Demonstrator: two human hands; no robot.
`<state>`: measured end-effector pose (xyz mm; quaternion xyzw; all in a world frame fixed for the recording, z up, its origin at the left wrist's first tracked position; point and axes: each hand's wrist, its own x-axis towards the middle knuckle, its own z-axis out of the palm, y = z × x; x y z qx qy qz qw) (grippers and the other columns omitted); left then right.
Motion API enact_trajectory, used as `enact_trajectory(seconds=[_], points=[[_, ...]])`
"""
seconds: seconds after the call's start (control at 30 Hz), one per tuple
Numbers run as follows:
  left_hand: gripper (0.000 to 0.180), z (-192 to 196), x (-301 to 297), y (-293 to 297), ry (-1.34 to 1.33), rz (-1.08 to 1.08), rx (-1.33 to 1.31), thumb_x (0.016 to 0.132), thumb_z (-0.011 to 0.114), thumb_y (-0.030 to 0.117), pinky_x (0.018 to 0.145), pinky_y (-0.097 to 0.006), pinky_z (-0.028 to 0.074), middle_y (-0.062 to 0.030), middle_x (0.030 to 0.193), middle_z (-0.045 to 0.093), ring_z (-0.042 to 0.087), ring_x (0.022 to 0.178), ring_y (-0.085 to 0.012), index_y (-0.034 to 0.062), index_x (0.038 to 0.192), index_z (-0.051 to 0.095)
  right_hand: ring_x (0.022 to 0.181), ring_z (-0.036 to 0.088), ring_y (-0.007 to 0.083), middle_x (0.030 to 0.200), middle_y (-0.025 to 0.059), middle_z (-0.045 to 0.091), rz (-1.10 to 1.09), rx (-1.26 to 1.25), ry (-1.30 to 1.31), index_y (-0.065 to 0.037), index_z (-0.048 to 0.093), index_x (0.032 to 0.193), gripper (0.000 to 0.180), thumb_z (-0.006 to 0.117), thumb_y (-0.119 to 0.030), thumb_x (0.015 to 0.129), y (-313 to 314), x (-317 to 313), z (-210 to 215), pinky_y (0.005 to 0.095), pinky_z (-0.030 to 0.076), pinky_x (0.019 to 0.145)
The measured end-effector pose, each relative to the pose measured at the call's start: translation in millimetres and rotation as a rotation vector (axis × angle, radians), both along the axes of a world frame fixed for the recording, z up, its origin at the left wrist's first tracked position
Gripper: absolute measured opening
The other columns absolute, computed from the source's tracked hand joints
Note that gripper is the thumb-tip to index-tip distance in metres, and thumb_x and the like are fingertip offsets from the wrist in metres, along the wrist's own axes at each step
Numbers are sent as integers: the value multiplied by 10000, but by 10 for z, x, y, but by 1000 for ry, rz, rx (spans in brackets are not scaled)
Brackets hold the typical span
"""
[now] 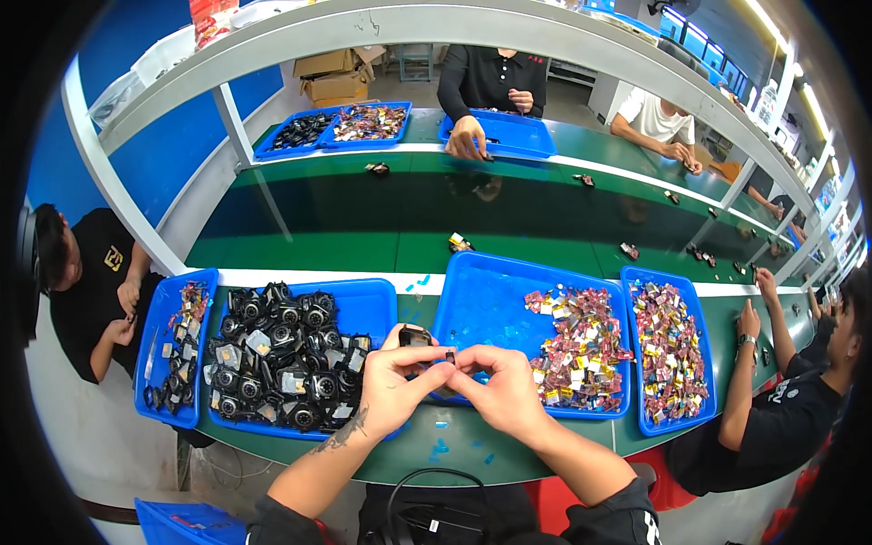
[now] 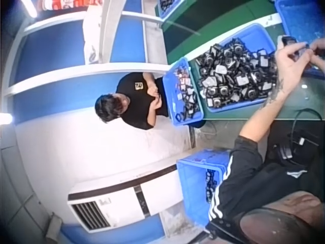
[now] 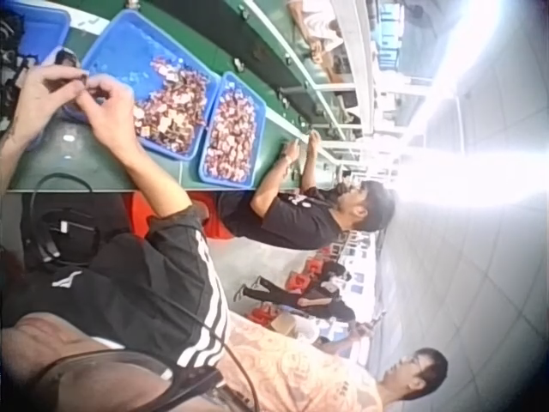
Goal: Assembling small electronic components on an assembly line.
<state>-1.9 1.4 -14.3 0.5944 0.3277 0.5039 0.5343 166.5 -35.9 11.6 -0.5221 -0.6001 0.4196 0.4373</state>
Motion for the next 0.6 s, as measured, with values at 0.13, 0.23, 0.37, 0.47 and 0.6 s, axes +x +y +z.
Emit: enact_trajectory(seconds=[0.13, 0.23, 0.37, 0.47, 0.6], points=[[213, 42, 18, 40, 175, -18, 59, 798, 765, 103, 621, -206, 485, -92, 1040, 570, 598, 787, -99, 35, 999, 741, 826, 656, 128, 843, 71, 704, -53, -5, -147, 22, 668, 932, 221, 765, -135, 812, 16, 62, 87, 288, 536, 739], [184, 148, -13, -42, 283, 52, 134, 798, 761, 99, 648, -239, 508, -120, 1049, 575, 618, 774, -134, 10, 957, 735, 823, 667, 175, 877, 85, 688, 10, 134, -241, -5, 644, 950, 277, 790, -163, 776, 52, 150, 260, 293, 545, 734], [148, 93, -12, -84, 412, 116, 352, 753, 780, 83, 638, -290, 492, -117, 985, 583, 621, 768, -191, 7, 867, 725, 863, 644, 157, 897, 73, 667, 101, 172, -165, -18, 674, 970, 145, 687, -117, 864, 130, 183, 289, 288, 528, 683], [137, 104, 32, -62, 422, 129, 428, 720, 797, 68, 649, -291, 481, -99, 927, 582, 606, 815, -199, 16, 826, 729, 733, 607, 105, 800, 54, 669, 146, 28, -87, -6, 679, 908, 153, 648, -156, 905, 159, 218, 222, 259, 486, 624], [118, 138, 84, -89, 377, 132, 350, 729, 797, 69, 616, -269, 477, -82, 914, 574, 594, 773, -170, 24, 816, 729, 714, 560, 63, 764, 34, 657, 145, -45, 47, 9, 668, 898, 176, 645, -165, 912, 150, 228, 106, 244, 470, 611]])
